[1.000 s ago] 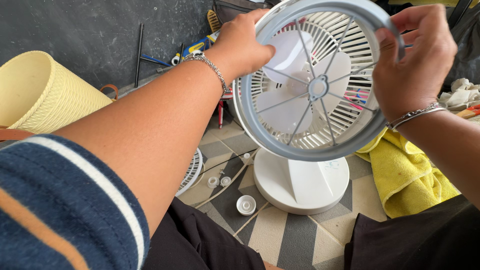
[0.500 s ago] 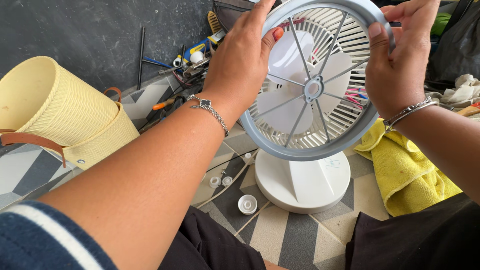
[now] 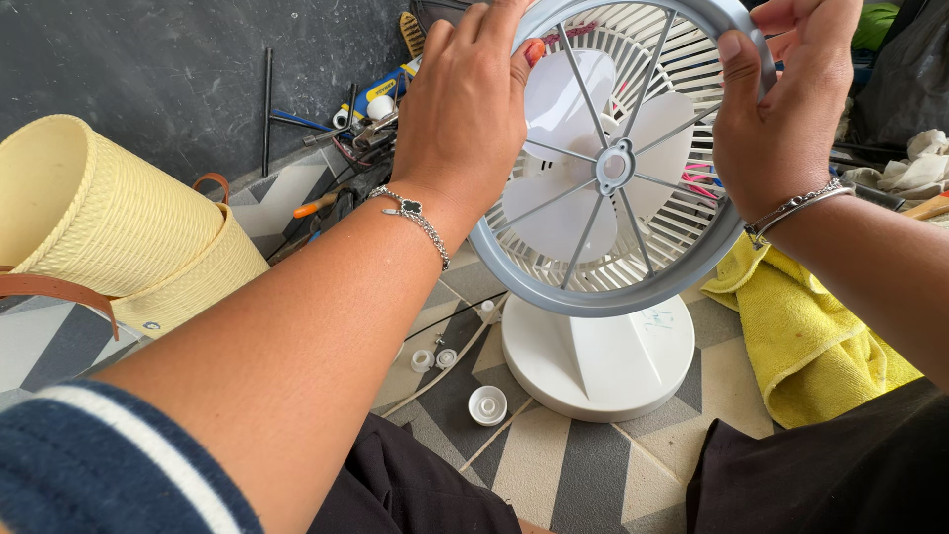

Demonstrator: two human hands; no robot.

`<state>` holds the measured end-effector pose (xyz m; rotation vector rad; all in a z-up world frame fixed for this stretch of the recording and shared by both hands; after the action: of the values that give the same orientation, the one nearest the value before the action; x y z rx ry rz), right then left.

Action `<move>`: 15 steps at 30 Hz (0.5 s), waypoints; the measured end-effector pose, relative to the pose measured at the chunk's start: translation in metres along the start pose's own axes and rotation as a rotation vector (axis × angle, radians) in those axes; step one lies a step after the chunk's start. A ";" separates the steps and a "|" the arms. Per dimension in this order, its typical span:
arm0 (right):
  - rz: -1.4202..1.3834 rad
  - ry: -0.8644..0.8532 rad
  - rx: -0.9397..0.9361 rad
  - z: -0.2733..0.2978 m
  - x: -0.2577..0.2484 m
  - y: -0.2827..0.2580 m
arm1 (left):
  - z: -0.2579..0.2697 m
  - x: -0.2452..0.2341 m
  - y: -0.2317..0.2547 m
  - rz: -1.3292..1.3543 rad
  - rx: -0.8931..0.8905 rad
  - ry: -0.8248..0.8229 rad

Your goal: The person assembles a small electric fan by attaching the front grille, securing the fan blade with a central cap, and fastening the rear grille. The person handles the fan base, grille, blade, and cap by hand.

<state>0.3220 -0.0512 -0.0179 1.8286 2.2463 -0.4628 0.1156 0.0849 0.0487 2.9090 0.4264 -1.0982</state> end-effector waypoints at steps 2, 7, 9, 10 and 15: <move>-0.033 -0.003 0.021 -0.001 0.001 0.004 | -0.002 0.000 0.004 -0.015 0.039 0.044; 0.037 0.017 0.003 -0.002 0.001 0.003 | -0.002 0.008 0.000 -0.058 0.050 0.065; 0.068 0.008 -0.034 -0.004 0.001 -0.002 | -0.003 0.007 0.000 -0.075 0.082 0.101; 0.077 0.002 -0.031 -0.006 0.002 -0.004 | -0.004 0.006 0.001 -0.089 0.101 0.119; 0.068 0.003 0.054 -0.007 0.000 0.000 | -0.011 0.005 -0.001 -0.043 0.118 0.106</move>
<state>0.3221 -0.0481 -0.0112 1.9262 2.1866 -0.5136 0.1257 0.0884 0.0541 3.0856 0.4425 -1.0109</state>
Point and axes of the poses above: each hand's wrist, its own z-axis away from the middle knuckle, its own x-axis out of the palm, y = z × x, the point moved 8 cm from there along -z, towards the middle knuckle, and after that the axes turned 11 degrees about -y, right-handed, at the moved point
